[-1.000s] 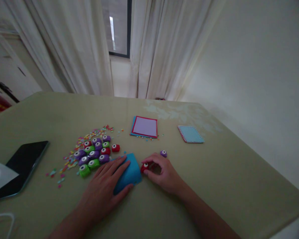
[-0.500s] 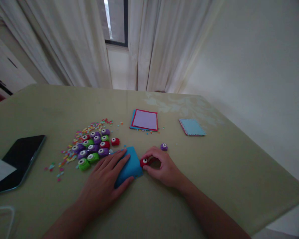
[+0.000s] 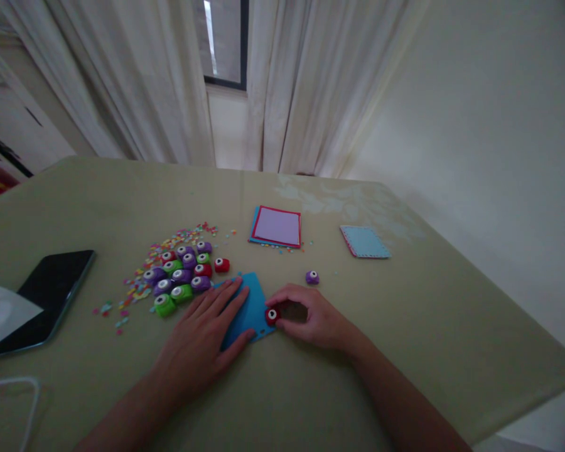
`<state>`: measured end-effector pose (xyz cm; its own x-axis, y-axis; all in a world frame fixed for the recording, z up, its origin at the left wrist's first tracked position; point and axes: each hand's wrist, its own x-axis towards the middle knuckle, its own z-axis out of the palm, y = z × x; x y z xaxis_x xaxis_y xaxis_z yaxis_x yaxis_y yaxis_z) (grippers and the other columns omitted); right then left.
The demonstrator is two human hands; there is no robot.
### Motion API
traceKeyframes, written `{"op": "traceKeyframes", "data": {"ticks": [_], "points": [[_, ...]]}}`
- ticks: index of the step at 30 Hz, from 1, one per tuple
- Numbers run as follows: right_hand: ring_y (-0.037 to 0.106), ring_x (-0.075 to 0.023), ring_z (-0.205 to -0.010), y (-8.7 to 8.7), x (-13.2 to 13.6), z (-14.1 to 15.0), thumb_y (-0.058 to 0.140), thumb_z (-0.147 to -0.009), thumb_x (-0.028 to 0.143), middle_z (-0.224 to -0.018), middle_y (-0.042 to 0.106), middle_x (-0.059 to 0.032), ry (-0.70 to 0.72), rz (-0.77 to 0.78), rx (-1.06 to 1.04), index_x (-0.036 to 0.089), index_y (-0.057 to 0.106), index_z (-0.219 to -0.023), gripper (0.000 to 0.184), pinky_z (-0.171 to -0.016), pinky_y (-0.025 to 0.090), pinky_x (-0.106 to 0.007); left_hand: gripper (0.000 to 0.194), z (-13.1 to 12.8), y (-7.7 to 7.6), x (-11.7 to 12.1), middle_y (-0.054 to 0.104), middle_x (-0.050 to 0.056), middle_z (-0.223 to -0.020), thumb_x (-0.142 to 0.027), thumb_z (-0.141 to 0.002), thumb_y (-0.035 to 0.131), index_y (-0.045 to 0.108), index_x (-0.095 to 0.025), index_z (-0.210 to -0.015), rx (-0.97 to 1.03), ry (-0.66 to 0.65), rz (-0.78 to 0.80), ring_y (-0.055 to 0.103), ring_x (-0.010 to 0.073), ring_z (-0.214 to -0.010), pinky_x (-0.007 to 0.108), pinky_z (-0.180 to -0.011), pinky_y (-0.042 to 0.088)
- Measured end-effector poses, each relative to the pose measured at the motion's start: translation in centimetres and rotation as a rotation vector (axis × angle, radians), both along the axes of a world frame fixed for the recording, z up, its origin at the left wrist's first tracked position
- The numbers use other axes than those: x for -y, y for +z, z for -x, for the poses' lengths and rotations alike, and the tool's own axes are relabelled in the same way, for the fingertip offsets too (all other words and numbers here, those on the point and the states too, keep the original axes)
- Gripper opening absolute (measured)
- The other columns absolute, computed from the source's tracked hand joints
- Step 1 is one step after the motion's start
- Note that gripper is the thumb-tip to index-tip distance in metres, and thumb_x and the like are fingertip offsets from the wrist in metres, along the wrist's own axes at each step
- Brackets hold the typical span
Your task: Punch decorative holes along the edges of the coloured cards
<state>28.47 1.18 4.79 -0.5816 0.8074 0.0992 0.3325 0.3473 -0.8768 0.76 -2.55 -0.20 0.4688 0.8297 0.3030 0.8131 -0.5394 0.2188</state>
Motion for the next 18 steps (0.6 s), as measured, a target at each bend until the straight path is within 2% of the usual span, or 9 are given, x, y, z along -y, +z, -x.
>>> {"op": "traceKeyframes", "data": {"ticks": [8, 14, 18], "points": [[0.073, -0.0199, -0.105, -0.91, 0.02, -0.08, 0.077, -0.098, 0.025, -0.116, 0.073, -0.0089, 0.029, 0.011, -0.049, 0.023, 0.082, -0.122, 0.024, -0.096, 0.059, -0.033, 0.071, -0.01, -0.23, -0.12, 0.040, 0.006, -0.174, -0.058, -0.107, 0.055, 0.037, -0.029, -0.169, -0.011, -0.018, 0.023, 0.047, 0.0322, -0.155, 0.054, -0.126, 0.040], [0.073, -0.0211, -0.105, -0.40, -0.13, -0.12, 0.077, -0.099, 0.029, -0.114, 0.077, -0.0084, 0.050, 0.022, -0.037, 0.023, 0.081, -0.121, 0.024, -0.099, 0.057, -0.036, 0.070, -0.06, -0.12, -0.23, 0.041, 0.006, -0.173, -0.057, -0.107, 0.056, 0.038, -0.029, -0.169, 0.016, -0.025, 0.025, 0.048, 0.0324, -0.154, 0.055, -0.127, 0.040], [0.073, -0.0226, -0.106, -0.19, -0.23, -0.20, 0.079, -0.096, 0.036, -0.118, 0.077, -0.0093, 0.007, 0.098, -0.052, 0.022, 0.079, -0.123, 0.030, -0.097, 0.058, -0.037, 0.071, -0.04, 0.04, -0.24, 0.041, 0.007, -0.173, -0.057, -0.107, 0.057, 0.038, -0.029, -0.169, 0.032, -0.031, 0.028, 0.048, 0.0322, -0.154, 0.054, -0.128, 0.038]]}}
